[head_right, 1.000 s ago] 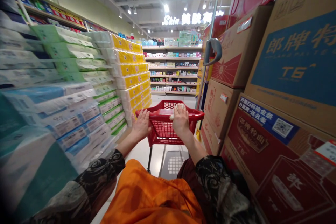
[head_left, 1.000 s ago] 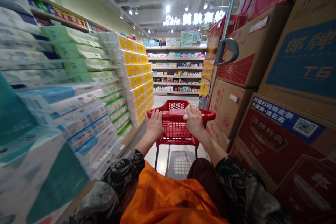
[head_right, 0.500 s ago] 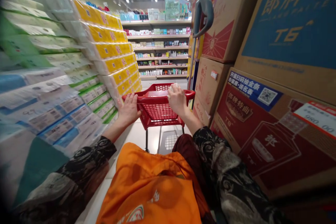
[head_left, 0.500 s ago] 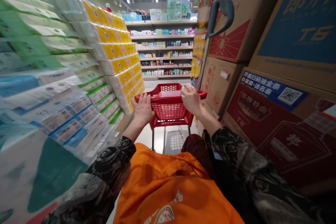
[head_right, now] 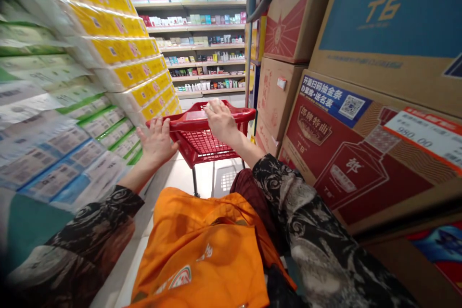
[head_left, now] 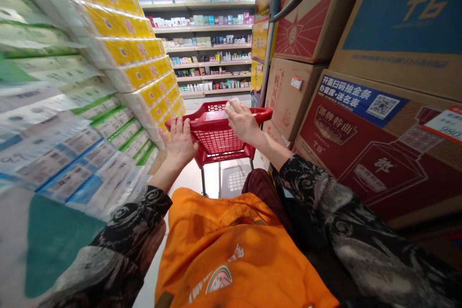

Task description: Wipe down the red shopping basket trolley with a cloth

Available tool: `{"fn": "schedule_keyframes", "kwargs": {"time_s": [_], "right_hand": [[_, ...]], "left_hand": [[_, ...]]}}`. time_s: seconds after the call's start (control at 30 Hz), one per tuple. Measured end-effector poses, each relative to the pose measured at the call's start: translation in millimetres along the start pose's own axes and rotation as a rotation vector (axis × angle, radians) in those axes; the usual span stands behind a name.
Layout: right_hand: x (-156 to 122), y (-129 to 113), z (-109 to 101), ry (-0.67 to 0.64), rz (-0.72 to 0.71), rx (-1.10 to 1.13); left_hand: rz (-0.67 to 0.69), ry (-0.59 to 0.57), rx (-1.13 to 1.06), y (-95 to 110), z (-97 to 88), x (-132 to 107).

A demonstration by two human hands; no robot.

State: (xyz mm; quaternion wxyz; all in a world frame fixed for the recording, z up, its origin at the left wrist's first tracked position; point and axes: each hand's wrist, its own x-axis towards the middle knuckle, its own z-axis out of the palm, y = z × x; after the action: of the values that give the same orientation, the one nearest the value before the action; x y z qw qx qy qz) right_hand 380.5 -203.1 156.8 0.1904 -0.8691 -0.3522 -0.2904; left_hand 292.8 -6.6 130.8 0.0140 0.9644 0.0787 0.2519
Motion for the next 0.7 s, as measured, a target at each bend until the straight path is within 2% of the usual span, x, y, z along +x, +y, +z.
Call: {"fn": "schedule_keyframes", "kwargs": {"time_s": [0.13,0.2,0.27,0.43,0.5,0.6,0.7], "right_hand": [[-10,45,-16,0.063,0.206,-0.028],[-13,49,-18,0.096,0.267,-0.039],[-13,34,-13,0.112,0.257,-0.030],[-2,-45,13,0.051,0.156,0.052],[3,-66,19,-0.003,0.091,0.078],[4,-66,17,-0.037,0.033,0.071],[-3,-37,6,0.009,0.120,0.023]], "left_hand": [[-0.014,-0.004,-0.016,-1,-0.3,-2],[-0.012,-0.006,-0.024,3,0.0,-2],[0.002,-0.012,-0.030,10,-0.1,-1],[0.037,-0.024,-0.007,21,-0.4,0],[0.046,-0.020,0.010,18,-0.1,0],[0.020,-0.006,0.022,8,-0.7,1],[-0.019,0.012,0.009,-3,-2.7,0]]}}
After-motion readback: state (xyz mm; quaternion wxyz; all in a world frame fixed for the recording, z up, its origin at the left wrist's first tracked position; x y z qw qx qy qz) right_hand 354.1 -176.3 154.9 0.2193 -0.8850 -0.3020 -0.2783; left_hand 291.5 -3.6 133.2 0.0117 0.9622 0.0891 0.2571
